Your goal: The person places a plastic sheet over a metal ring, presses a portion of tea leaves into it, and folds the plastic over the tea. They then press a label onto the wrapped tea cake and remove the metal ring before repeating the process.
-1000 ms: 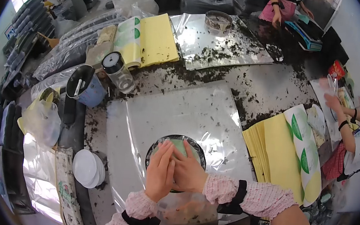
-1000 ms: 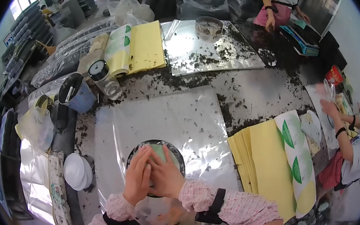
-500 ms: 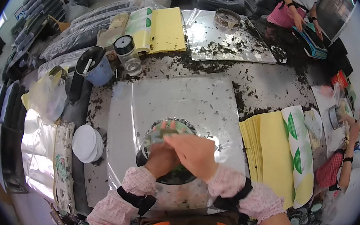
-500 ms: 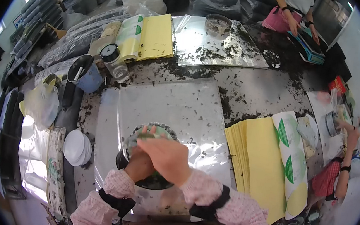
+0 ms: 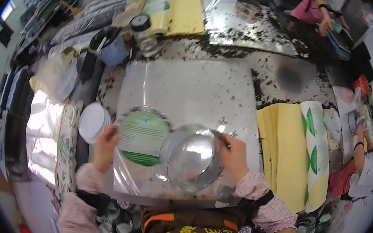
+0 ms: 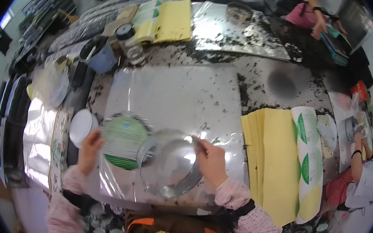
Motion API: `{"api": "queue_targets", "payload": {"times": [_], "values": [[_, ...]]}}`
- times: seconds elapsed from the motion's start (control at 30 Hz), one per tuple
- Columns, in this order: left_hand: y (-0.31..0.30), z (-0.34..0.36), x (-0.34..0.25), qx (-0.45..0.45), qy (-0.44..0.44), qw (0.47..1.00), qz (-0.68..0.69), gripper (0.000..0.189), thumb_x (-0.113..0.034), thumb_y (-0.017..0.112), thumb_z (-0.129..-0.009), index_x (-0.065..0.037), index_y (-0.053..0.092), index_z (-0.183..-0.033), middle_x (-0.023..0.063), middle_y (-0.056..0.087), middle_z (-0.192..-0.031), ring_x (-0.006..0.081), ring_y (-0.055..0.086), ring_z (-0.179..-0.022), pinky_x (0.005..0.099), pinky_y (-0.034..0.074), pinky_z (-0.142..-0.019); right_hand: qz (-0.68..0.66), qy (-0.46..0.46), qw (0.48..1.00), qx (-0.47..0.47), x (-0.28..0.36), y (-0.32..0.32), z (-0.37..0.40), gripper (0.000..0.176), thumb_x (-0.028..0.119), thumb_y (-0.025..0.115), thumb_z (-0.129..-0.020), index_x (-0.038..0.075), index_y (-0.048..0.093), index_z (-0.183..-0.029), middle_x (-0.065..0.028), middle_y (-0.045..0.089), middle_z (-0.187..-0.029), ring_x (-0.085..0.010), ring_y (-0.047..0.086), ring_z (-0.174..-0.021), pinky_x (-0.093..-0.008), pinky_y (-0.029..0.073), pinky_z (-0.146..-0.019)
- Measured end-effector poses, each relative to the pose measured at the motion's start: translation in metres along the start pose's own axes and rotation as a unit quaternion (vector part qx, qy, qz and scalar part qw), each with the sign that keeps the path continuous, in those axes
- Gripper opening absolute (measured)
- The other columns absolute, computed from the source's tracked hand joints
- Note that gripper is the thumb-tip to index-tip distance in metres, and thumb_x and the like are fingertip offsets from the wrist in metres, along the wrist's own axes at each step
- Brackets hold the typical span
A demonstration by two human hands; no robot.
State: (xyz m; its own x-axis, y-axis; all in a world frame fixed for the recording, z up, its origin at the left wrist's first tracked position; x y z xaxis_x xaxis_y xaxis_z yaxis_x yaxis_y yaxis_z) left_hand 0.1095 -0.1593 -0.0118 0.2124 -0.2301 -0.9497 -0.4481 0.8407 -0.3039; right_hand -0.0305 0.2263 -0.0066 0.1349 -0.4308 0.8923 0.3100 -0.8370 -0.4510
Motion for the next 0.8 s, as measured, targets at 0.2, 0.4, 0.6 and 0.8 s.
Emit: {"api": "queue_targets", "payload": {"times": [0.2,0.4,0.6,0.8], "values": [[-0.141,0.145,-0.024,0.426,-0.427,0.797,-0.041,0.037,-0.011,0.076,-0.086,-0.002,0.07,-0.121,0.0088,0.07,-0.118,0.0228,0.068,-0.103,0.0365,0.055,-0.09,-0.051,0.006,0.999,-0.01,-0.014,0.004,0.012,0.039,0.016,0.063,-0.095,-0.001,0.062,-0.13,-0.021,0.069,-0.107,-0.0272,0.071,-0.093,-0.0347,0.055,-0.081],[-0.038,0.083,-0.015,0.357,0.165,0.875,-0.282,0.012,-0.019,0.082,-0.077,-0.012,0.074,-0.083,0.0028,0.066,-0.096,0.0279,0.061,-0.091,0.0394,0.05,-0.08,0.115,-0.201,0.968,0.098,-0.009,0.014,0.034,0.046,0.035,0.084,-0.08,0.007,0.068,-0.112,-0.0364,0.032,-0.152,-0.0471,0.039,-0.139,-0.047,0.038,-0.111],[-0.023,0.067,0.005,0.376,0.262,0.831,-0.314,0.014,-0.021,0.082,-0.076,-0.015,0.073,-0.084,0.0019,0.065,-0.094,0.0252,0.06,-0.09,0.0371,0.049,-0.078,0.088,-0.186,0.965,0.166,-0.006,0.046,0.069,0.042,0.03,0.093,-0.065,0.009,0.063,-0.085,-0.0385,0.019,-0.158,-0.0539,0.032,-0.142,-0.0479,0.034,-0.115],[-0.024,0.075,-0.068,0.234,0.382,0.817,-0.362,0.018,-0.02,0.081,-0.075,-0.013,0.071,-0.089,0.0036,0.067,-0.096,0.0251,0.063,-0.094,0.0389,0.051,-0.079,0.114,-0.196,0.964,0.142,0.01,0.065,0.072,0.044,0.035,0.089,-0.071,0.007,0.06,-0.085,-0.0436,0.021,-0.153,-0.0559,0.039,-0.135,-0.0514,0.04,-0.108]]}}
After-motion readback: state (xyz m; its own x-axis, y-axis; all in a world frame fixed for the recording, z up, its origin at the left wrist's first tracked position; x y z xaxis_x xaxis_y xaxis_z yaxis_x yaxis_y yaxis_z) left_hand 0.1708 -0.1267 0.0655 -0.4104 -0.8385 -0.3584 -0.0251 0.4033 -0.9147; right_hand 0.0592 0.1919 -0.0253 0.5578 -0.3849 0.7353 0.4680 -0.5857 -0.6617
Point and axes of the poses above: each hand's wrist, its own z-axis away from the middle knuckle, its own y-axis out of the palm, x = y × z, the point moved 1 cm from there along -z, towards the middle knuckle
